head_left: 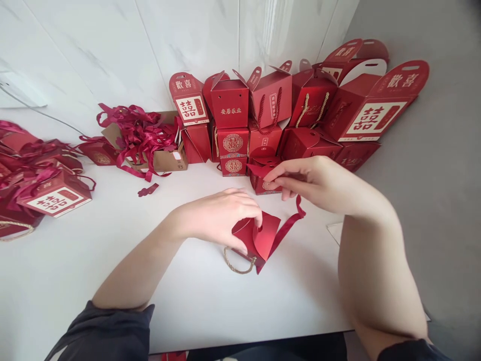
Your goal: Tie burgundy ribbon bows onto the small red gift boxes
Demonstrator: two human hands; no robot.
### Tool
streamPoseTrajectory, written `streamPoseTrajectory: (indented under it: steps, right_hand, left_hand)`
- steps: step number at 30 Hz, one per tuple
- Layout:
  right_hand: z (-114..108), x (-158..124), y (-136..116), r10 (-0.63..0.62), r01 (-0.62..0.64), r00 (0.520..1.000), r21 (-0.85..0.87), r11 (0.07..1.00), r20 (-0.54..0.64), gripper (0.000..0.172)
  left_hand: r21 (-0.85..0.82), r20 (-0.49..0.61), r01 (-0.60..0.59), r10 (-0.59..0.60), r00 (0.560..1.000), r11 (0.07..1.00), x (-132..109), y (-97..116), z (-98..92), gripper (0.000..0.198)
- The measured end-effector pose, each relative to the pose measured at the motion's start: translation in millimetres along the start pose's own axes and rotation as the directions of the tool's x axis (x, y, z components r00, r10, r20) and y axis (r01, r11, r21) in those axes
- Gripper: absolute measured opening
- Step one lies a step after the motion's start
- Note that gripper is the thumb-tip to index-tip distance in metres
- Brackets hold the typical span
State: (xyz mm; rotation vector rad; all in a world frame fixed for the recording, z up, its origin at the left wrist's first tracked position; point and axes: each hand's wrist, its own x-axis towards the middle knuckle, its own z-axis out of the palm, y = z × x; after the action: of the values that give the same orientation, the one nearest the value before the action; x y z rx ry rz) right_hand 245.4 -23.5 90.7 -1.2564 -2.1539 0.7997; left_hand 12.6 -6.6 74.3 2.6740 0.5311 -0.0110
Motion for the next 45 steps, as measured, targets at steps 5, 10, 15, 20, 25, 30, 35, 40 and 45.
streamPoseTrajectory:
  steps: [5, 10, 15, 20, 25, 30, 35, 40, 45]
  right_hand:
    - [-17, -11, 4, 0.041, -0.059, 0.988, 0.121, 0.991, 0.147, 0.024]
    - [-17, -3, 12, 0.034, -0.107, 0.928, 0.178, 0.978, 0.371, 0.032]
    - [-14, 6, 18, 0.092, -0.198, 0.886, 0.192, 0.961, 0.455, 0.038]
    - [-10, 11, 20, 0.14, -0.245, 0.877, 0.175, 0.954, 0.46, 0.04]
    - [-12, 10, 19, 0.134, -0.231, 0.891, 0.18, 0.956, 0.434, 0.042]
    - [-14, 9, 20, 0.069, -0.189, 0.871, 0.202, 0.961, 0.486, 0.04]
    - [-14, 9, 20, 0.058, -0.18, 0.849, 0.183, 0.967, 0.525, 0.041]
    - [-15, 9, 19, 0.04, -0.159, 0.845, 0.179, 0.971, 0.533, 0.041]
    - [-14, 9, 19, 0.028, -0.139, 0.844, 0.167, 0.976, 0.536, 0.041]
  left_hand:
    - [0.086, -0.076, 0.242, -0.236, 0.969, 0.966, -1, -14, 0.7, 0.05]
    - [0.09, -0.084, 0.28, -0.273, 0.958, 0.956, -4, -19, -4.8, 0.043]
    - [0.045, -0.05, 0.281, -0.279, 0.959, 0.959, -2, -16, -7.5, 0.036]
    - [0.013, -0.05, 0.266, -0.265, 0.963, 0.964, -2, -15, -8.7, 0.031]
    - [-0.034, -0.117, 0.197, -0.199, 0.973, 0.98, 0, -15, -5.7, 0.03]
    - [-0.14, -0.248, 0.15, -0.182, 0.951, 0.979, 9, -15, 5.9, 0.026]
    - [-0.209, -0.235, 0.175, -0.223, 0.946, 0.962, 18, -20, 18.3, 0.023]
    - [-0.322, -0.198, 0.163, -0.234, 0.952, 0.933, 19, -26, 18.9, 0.021]
    - [-0.371, -0.139, 0.15, -0.215, 0.967, 0.917, 19, -27, 18.0, 0.024]
